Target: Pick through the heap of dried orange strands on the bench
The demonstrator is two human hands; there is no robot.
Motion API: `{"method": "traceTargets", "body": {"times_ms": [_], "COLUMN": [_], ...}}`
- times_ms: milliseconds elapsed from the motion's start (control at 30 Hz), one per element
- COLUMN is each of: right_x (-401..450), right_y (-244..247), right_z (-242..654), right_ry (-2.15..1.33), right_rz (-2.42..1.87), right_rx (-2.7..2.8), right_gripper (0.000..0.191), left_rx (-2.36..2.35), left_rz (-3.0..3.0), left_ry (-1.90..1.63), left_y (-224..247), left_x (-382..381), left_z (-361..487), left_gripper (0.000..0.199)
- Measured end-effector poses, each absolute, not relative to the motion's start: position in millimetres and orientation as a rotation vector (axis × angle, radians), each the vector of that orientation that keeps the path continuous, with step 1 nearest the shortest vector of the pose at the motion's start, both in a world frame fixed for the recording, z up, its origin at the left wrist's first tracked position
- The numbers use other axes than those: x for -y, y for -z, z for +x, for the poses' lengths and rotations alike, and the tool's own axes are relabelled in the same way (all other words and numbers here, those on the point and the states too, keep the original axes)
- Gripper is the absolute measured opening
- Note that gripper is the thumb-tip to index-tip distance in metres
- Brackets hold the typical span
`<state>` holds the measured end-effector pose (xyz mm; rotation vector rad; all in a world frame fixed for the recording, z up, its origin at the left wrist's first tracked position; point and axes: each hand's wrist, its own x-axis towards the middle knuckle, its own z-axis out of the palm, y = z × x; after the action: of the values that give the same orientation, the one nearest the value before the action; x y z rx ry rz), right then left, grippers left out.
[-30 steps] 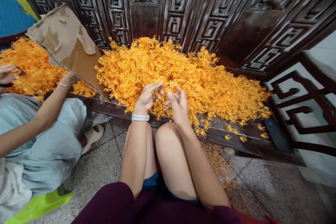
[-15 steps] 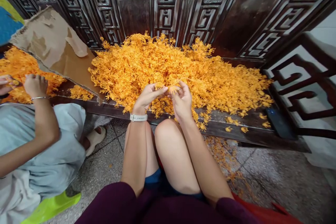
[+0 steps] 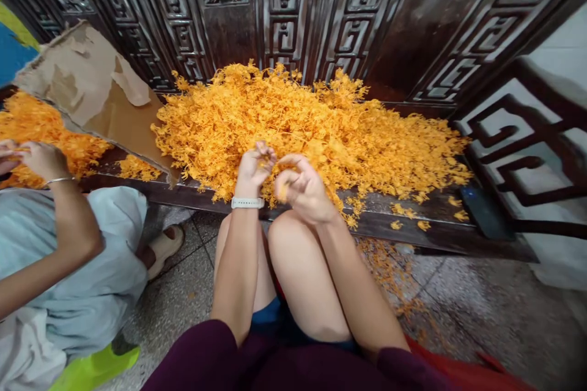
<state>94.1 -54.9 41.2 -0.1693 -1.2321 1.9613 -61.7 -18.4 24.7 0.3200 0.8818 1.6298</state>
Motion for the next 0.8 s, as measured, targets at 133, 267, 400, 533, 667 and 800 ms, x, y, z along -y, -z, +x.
{"method": "traceTargets", "body": {"times_ms": [133, 267, 400, 533, 667, 800], "right_x": [67, 46, 28, 39, 56, 50], "right_y": [-59, -46, -29, -34, -54, -65], "right_z": [124, 153, 159, 142, 131, 133], "right_ry": [-2.177, -1.79, -1.531, -1.746, -1.471, -0.929], "right_rz": [0.176, 0.134, -0.336, -0.529, -0.702, -0.828], "right_rx": [1.983, 1.333, 0.775, 0.922, 1.284, 1.692], "right_gripper": [0.025, 0.019, 0.031, 0.02, 0.014, 0.027], "left_rx": [-0.813, -0.843, -0.901, -1.043, -1.292, -1.255], "left_rz": [0.475, 0.43, 0.441, 0.655, 1.068, 1.593], "left_ry": [-1.586, -1.609, -1.609, -1.539, -1.557, -1.407], "left_y": [-23, -17, -15, -15, -14, -15], "left_x": [23, 27, 25, 24, 24, 28], "left_z": [-77, -81, -67, -48, -45, -51], "left_gripper": [0.018, 0.029, 0.03, 0.032, 0.04, 0.051]}}
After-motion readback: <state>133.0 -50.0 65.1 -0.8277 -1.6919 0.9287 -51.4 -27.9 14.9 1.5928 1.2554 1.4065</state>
